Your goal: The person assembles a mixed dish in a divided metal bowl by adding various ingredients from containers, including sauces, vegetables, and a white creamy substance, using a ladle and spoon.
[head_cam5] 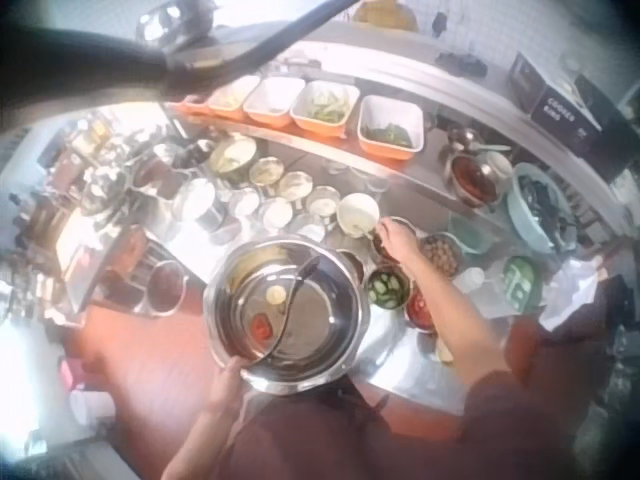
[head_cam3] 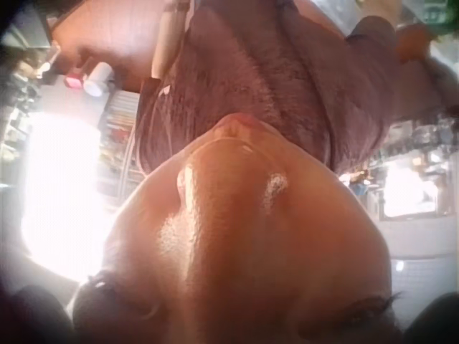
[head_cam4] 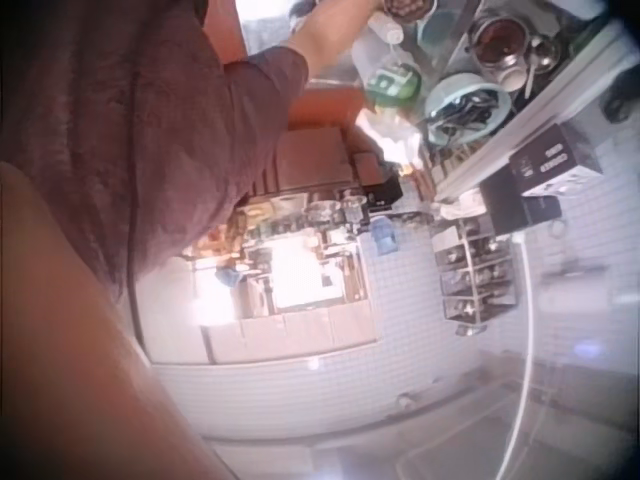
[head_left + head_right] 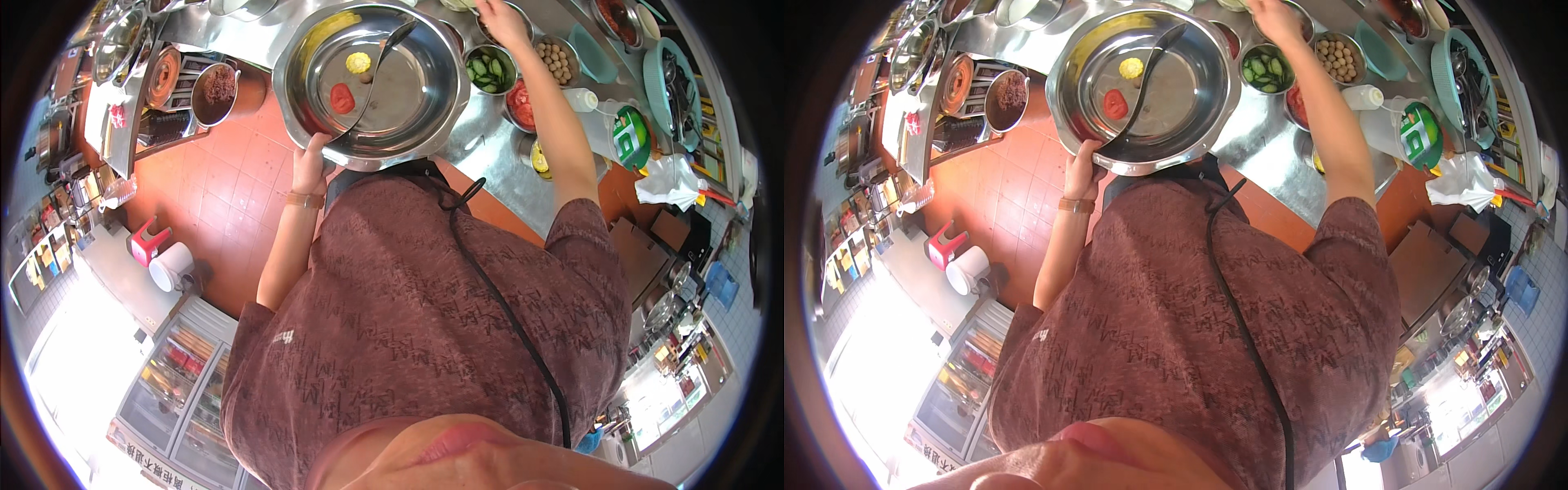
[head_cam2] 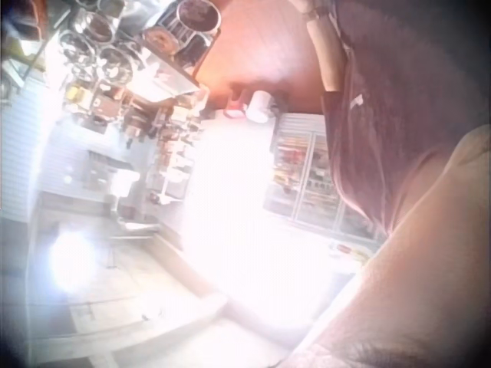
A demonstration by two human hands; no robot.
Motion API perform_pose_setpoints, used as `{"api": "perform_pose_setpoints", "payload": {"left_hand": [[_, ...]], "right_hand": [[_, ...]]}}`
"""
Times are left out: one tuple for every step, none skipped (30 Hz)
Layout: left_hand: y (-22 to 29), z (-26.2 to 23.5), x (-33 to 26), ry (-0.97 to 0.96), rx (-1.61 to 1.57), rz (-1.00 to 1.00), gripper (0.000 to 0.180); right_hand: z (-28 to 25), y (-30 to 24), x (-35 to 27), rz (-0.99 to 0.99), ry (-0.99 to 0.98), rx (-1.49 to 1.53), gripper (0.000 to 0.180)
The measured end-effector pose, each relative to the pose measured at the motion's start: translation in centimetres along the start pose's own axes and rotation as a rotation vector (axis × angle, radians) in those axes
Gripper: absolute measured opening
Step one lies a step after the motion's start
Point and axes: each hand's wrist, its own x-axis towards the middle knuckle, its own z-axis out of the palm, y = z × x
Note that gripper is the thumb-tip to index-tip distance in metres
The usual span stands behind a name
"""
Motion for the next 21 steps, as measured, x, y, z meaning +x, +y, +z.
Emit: {"api": "perform_pose_setpoints", "payload": {"left_hand": [[-0.1,-0.2,0.2,-0.045,-0.021,0.002,0.009],[-0.2,-0.1,0.6,-0.086,-0.004,-0.009,0.009],[-0.3,-0.2,1.3,-0.122,0.007,-0.015,0.009],[-0.1,0.2,1.7,-0.142,0.021,-0.019,0.009],[-0.2,0.0,1.8,-0.150,0.021,-0.025,0.012],[-0.4,-0.3,1.9,-0.164,0.005,-0.019,0.012],[-0.4,-0.6,1.8,-0.146,0.003,-0.016,0.011],[-0.4,-1.0,2.0,-0.142,0.006,-0.011,0.011],[-0.5,-1.4,2.2,-0.133,0.006,-0.005,0.011],[-0.4,-1.5,2.4,-0.125,-0.006,-0.028,0.011],[-0.2,-1.8,2.4,-0.106,-0.001,-0.026,0.012],[0.0,-2.0,2.3,-0.097,-0.003,-0.024,0.012],[0.0,-2.4,2.2,-0.068,-0.008,-0.013,0.012],[0.3,-2.5,2.3,-0.106,-0.013,-0.009,0.012],[0.6,-2.4,2.1,-0.086,-0.012,0.011,0.014],[0.8,-2.7,1.8,-0.074,-0.022,0.012,0.014],[1.0,-3.3,1.4,-0.055,-0.035,0.018,0.015],[0.9,-3.6,1.2,-0.053,-0.044,0.026,0.015],[0.9,-4.1,1.2,-0.050,-0.060,0.013,0.012],[0.9,-4.6,1.1,-0.048,-0.076,0.000,0.009],[0.9,-5.0,1.0,-0.048,-0.091,-0.013,0.006]], "right_hand": [[-3.1,-5.5,-1.0,0.192,-0.123,0.183,0.035],[-3.2,-7.1,-2.4,0.005,0.042,0.152,0.034],[-5.2,-11.3,-2.6,-0.103,-0.041,0.438,0.030],[-1.7,-15.2,-2.6,-0.245,-0.236,0.531,0.039],[-0.4,-17.5,-3.0,-0.190,-0.337,0.632,0.041],[-0.8,-19.6,-3.8,-0.341,-0.302,0.477,0.039],[-1.4,-20.7,-4.5,-0.493,-0.271,0.325,0.037],[-1.8,-19.9,-4.8,-0.473,-0.209,0.354,0.037],[-2.2,-19.1,-4.9,-0.457,-0.150,0.384,0.036],[-2.8,-17.4,-4.7,-0.385,-0.104,0.375,0.033],[-3.8,-15.3,-4.5,-0.319,-0.063,0.372,0.030],[-5.6,-13.1,-4.8,-0.249,-0.025,0.354,0.027],[-7.8,-12.1,-5.4,0.033,-0.042,0.328,0.023],[-5.3,-5.3,-5.7,-0.035,0.178,0.220,0.023],[-3.8,2.0,-7.4,0.216,-0.088,-0.054,0.028],[-1.8,3.4,-9.4,0.153,0.031,-0.092,0.021],[-0.7,3.5,-10.5,0.158,-0.078,-0.171,0.021],[0.4,3.8,-11.4,0.130,-0.170,-0.241,0.022],[0.9,3.4,-11.9,0.102,-0.259,-0.309,0.023],[1.5,2.9,-11.8,0.106,-0.377,-0.431,0.024],[2.2,2.4,-11.4,0.102,-0.392,-0.454,0.024]]}}
